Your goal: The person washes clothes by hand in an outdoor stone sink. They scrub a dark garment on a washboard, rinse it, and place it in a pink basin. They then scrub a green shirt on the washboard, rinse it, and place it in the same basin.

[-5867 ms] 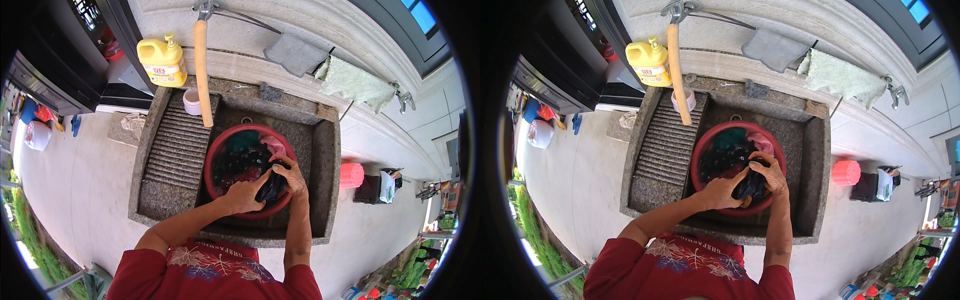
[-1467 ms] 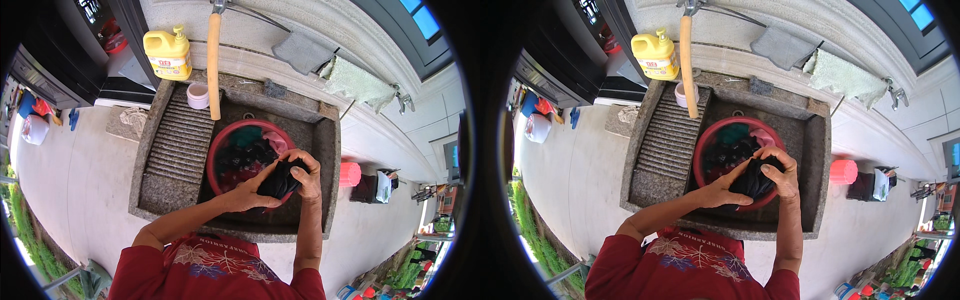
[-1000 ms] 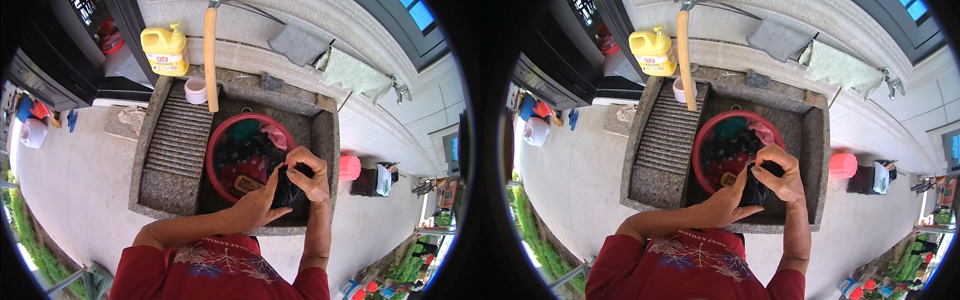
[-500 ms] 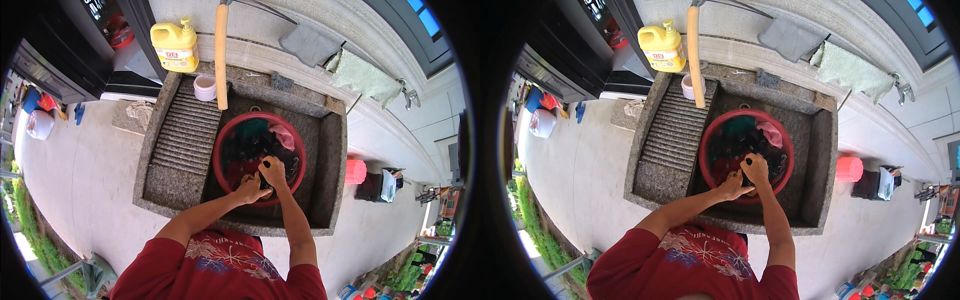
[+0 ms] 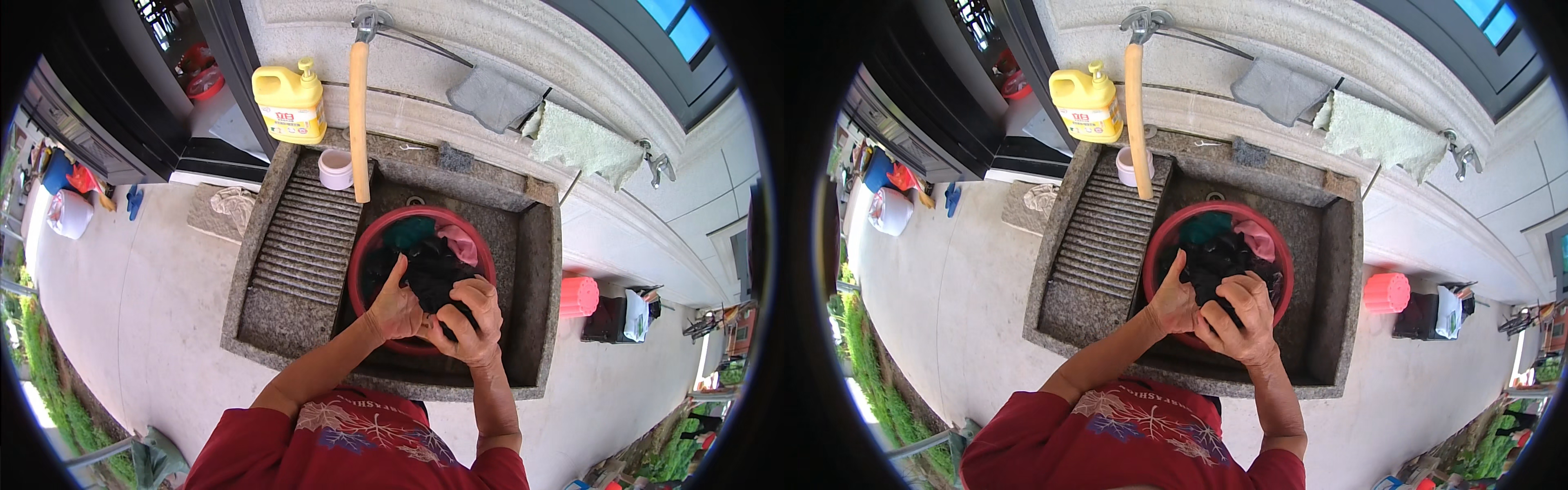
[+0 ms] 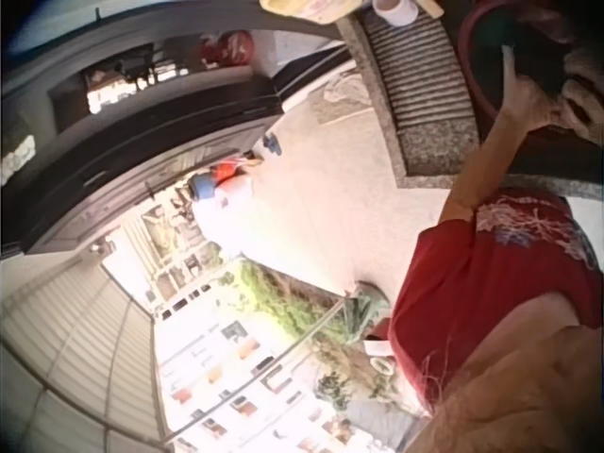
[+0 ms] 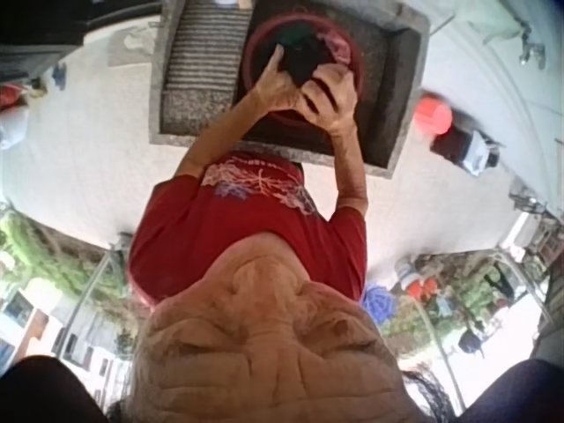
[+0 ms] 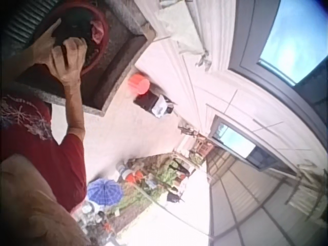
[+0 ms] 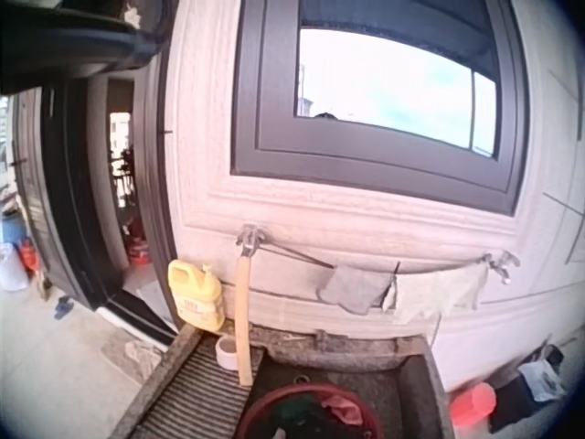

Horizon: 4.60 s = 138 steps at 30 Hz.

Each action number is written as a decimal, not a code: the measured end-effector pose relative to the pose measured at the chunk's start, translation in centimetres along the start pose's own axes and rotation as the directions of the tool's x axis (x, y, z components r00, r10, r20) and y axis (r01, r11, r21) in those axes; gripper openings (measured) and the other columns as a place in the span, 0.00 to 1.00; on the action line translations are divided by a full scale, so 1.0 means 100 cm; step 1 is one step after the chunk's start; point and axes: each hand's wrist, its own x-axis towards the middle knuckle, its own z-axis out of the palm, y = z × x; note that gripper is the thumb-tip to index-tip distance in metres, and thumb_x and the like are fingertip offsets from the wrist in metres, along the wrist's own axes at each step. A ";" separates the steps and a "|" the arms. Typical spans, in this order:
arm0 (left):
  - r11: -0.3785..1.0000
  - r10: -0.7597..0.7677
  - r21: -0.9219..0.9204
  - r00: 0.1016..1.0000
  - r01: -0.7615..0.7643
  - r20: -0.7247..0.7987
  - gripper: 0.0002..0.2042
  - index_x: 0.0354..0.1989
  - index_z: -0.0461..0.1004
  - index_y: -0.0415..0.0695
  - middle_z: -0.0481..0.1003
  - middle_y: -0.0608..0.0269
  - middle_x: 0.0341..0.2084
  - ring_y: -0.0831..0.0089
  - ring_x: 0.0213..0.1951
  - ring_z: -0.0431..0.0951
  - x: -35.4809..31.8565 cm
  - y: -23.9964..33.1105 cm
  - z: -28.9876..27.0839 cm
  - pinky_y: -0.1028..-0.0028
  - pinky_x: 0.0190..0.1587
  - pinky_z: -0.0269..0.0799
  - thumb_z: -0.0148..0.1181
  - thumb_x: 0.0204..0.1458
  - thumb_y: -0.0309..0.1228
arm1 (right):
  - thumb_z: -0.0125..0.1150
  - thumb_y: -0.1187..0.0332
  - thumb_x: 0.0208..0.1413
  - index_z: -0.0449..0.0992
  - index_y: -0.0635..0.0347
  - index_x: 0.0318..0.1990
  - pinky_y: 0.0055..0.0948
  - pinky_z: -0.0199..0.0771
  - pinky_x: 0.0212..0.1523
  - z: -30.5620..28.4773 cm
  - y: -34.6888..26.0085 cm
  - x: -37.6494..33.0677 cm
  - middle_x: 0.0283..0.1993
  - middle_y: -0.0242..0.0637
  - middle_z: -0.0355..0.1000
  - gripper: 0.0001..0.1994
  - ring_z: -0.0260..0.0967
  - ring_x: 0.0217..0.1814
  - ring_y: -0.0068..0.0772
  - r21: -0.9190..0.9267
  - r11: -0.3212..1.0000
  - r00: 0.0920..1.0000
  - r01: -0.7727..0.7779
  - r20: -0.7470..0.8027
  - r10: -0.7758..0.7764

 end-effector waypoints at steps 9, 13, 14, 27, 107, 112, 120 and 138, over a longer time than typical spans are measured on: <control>0.860 0.410 0.269 0.901 -0.433 0.140 0.26 0.61 0.60 0.57 0.59 0.42 0.59 0.49 0.58 0.65 -0.003 0.004 0.022 0.56 0.57 0.67 0.54 0.51 0.30 | 0.61 0.78 0.38 0.70 0.60 0.29 0.30 0.68 0.41 -0.014 0.001 0.003 0.35 0.39 0.69 0.08 0.68 0.37 0.33 0.414 0.817 0.813 -0.401 -0.251 0.526; 0.555 0.506 0.560 0.784 -0.615 0.359 0.30 0.61 0.60 0.56 0.53 0.41 0.63 0.43 0.62 0.57 -0.008 0.019 0.031 0.51 0.61 0.59 0.56 0.46 0.26 | 0.57 0.80 0.45 0.70 0.62 0.31 0.20 0.63 0.41 -0.001 0.011 -0.001 0.36 0.33 0.69 0.05 0.63 0.37 0.20 0.705 0.585 0.693 -0.401 -0.184 0.697; 0.419 0.508 0.622 0.738 -0.662 0.443 0.30 0.61 0.60 0.55 0.53 0.41 0.63 0.43 0.63 0.56 -0.009 0.025 0.035 0.50 0.62 0.58 0.57 0.45 0.26 | 0.56 0.80 0.47 0.71 0.62 0.31 0.19 0.63 0.39 0.001 0.010 0.004 0.36 0.30 0.69 0.04 0.62 0.36 0.17 0.831 0.371 0.594 -0.415 -0.061 0.802; -0.463 -0.311 0.403 0.570 -0.790 0.760 0.15 0.31 0.76 0.50 0.76 0.66 0.38 0.51 0.53 0.72 -0.007 0.013 0.139 0.52 0.62 0.58 0.72 0.33 0.21 | 0.62 0.62 0.47 0.77 0.65 0.37 0.23 0.66 0.38 -0.009 0.049 0.049 0.31 0.32 0.71 0.15 0.65 0.36 0.22 0.731 -0.307 0.541 -0.610 0.667 0.513; -0.720 -0.608 0.021 0.645 -0.693 0.463 0.09 0.24 0.67 0.50 0.71 0.70 0.27 0.75 0.37 0.73 0.012 0.005 0.034 0.72 0.49 0.64 0.59 0.32 0.31 | 0.58 0.67 0.38 0.74 0.64 0.26 0.45 0.71 0.36 0.048 0.067 -0.001 0.28 0.48 0.72 0.09 0.70 0.33 0.54 0.280 0.693 0.689 -0.665 0.587 0.425; -0.734 -0.605 0.021 0.668 -0.678 0.434 0.07 0.23 0.68 0.51 0.69 0.71 0.27 0.75 0.37 0.72 0.021 0.008 0.010 0.72 0.49 0.63 0.59 0.34 0.30 | 0.58 0.65 0.39 0.76 0.63 0.29 0.44 0.73 0.37 0.061 0.079 -0.021 0.30 0.49 0.73 0.11 0.72 0.35 0.54 0.210 0.693 0.655 -0.690 0.588 0.474; -0.745 -0.598 0.098 0.725 -0.660 0.342 0.06 0.23 0.68 0.50 0.69 0.71 0.29 0.74 0.37 0.71 0.026 0.009 -0.019 0.72 0.49 0.64 0.58 0.36 0.29 | 0.57 0.64 0.40 0.77 0.63 0.29 0.44 0.74 0.39 0.077 0.085 -0.048 0.31 0.51 0.74 0.11 0.72 0.36 0.54 0.118 0.617 0.559 -0.778 0.578 0.594; 0.863 0.338 0.478 0.889 -0.162 -0.310 0.24 0.45 0.71 0.39 0.76 0.55 0.40 0.65 0.41 0.78 0.014 0.040 -0.011 0.67 0.45 0.76 0.53 0.55 0.51 | 0.60 0.82 0.36 0.69 0.60 0.46 0.31 0.50 0.62 -0.020 0.008 -0.033 0.50 0.36 0.63 0.23 0.57 0.58 0.33 0.674 0.443 0.779 -0.592 0.338 0.528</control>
